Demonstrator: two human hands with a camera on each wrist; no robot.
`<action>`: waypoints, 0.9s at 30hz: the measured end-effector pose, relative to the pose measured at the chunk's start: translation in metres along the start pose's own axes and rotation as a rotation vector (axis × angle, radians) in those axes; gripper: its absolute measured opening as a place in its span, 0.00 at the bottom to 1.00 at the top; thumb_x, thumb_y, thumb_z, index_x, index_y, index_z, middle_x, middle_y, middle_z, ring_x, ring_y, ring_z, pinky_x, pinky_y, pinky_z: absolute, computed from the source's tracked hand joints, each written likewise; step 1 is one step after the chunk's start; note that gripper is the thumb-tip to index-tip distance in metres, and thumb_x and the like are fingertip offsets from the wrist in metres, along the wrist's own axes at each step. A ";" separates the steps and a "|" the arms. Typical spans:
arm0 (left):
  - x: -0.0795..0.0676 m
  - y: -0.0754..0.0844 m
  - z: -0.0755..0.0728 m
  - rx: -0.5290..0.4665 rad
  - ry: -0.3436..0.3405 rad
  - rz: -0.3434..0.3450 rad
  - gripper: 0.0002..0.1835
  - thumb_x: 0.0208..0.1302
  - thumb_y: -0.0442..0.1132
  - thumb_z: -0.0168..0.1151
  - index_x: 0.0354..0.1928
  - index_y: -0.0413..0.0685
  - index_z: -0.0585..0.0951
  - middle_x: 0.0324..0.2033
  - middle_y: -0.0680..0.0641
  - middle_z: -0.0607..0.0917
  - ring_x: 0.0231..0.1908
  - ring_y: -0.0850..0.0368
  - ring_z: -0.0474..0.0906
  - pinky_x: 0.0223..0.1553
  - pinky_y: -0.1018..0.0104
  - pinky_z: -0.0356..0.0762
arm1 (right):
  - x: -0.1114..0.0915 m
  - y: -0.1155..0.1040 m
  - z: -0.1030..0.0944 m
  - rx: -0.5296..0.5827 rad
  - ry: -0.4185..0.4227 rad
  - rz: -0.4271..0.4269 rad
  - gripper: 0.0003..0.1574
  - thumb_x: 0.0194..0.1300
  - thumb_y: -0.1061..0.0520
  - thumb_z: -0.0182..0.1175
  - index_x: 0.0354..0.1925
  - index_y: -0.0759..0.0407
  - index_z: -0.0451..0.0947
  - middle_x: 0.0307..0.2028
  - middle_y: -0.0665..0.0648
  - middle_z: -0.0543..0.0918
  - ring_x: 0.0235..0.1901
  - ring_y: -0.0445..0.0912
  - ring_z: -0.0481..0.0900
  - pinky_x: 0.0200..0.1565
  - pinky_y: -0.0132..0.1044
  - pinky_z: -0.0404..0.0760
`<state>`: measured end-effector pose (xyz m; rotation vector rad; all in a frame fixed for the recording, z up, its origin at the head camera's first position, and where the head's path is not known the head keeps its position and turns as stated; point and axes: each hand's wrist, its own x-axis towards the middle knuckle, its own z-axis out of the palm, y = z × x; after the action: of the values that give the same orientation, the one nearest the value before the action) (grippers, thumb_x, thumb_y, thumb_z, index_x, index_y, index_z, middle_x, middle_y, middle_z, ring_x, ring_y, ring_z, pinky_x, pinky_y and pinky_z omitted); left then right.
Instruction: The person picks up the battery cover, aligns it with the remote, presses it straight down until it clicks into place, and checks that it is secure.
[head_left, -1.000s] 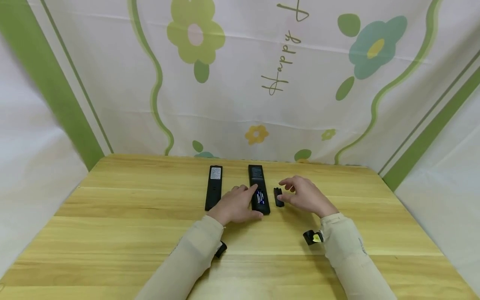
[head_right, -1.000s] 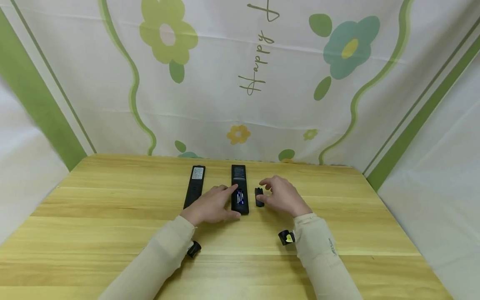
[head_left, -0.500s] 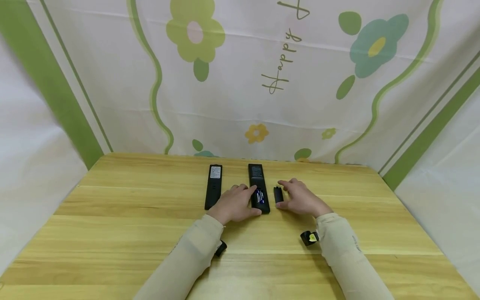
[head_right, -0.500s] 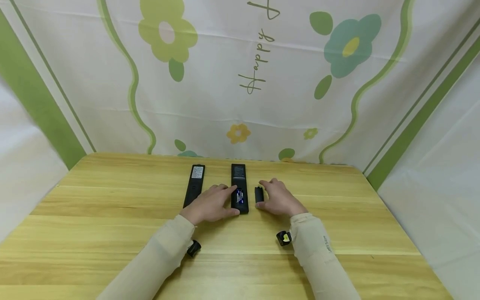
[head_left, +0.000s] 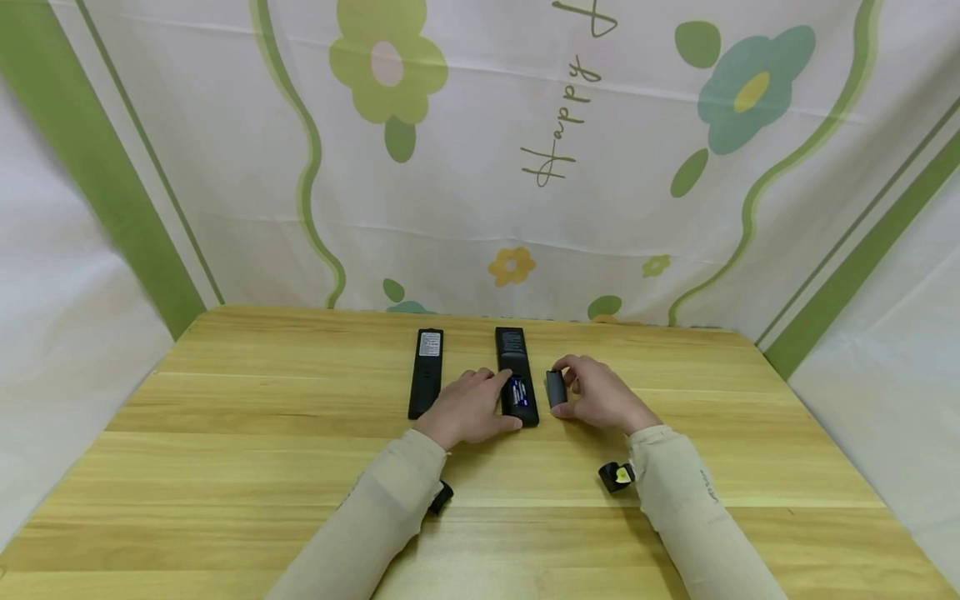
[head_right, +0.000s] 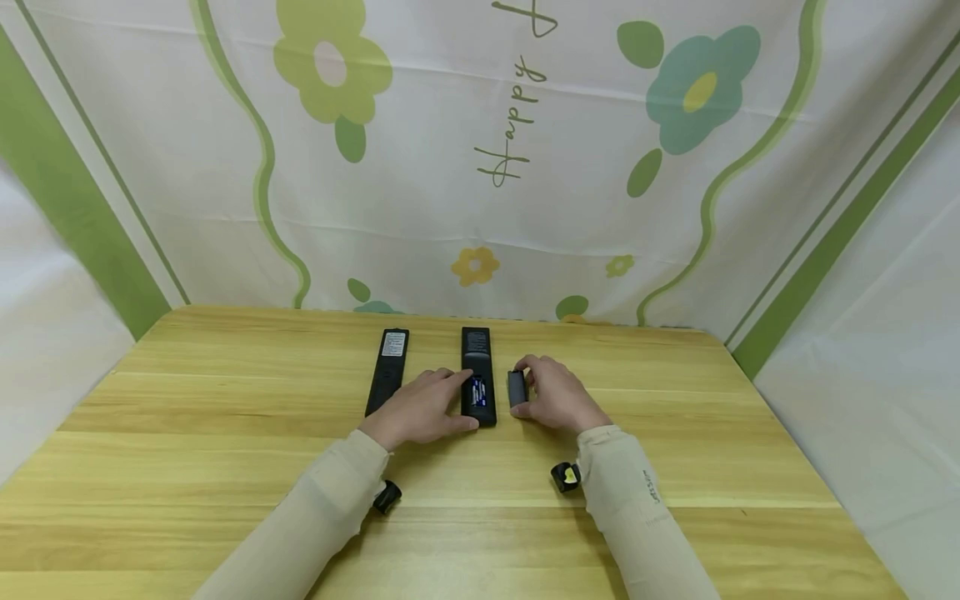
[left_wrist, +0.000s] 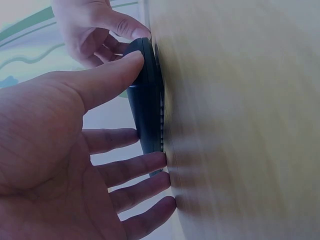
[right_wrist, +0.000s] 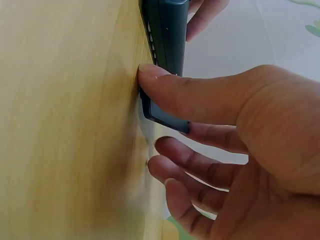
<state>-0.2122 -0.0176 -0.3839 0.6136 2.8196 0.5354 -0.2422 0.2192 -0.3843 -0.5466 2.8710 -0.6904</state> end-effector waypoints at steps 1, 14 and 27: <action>0.000 0.000 0.000 0.000 0.001 -0.001 0.43 0.68 0.61 0.64 0.78 0.52 0.63 0.70 0.40 0.70 0.68 0.41 0.68 0.63 0.43 0.72 | 0.000 0.000 0.000 0.016 0.003 0.001 0.38 0.56 0.56 0.78 0.61 0.63 0.74 0.43 0.59 0.81 0.40 0.52 0.78 0.46 0.50 0.79; 0.000 0.000 0.000 0.019 0.000 -0.003 0.44 0.67 0.62 0.64 0.78 0.51 0.64 0.70 0.40 0.71 0.68 0.42 0.68 0.63 0.44 0.72 | -0.001 -0.007 -0.001 0.089 0.140 0.022 0.17 0.67 0.63 0.67 0.54 0.59 0.82 0.33 0.52 0.84 0.29 0.44 0.78 0.37 0.42 0.80; 0.001 -0.001 0.001 0.013 -0.001 -0.007 0.45 0.66 0.62 0.66 0.77 0.49 0.64 0.70 0.40 0.71 0.67 0.42 0.69 0.63 0.44 0.72 | 0.001 -0.018 0.002 0.244 0.320 -0.114 0.15 0.67 0.64 0.67 0.51 0.57 0.84 0.35 0.54 0.89 0.33 0.46 0.83 0.31 0.39 0.79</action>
<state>-0.2138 -0.0179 -0.3853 0.6060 2.8255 0.5162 -0.2366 0.2031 -0.3773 -0.6169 2.9893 -1.2304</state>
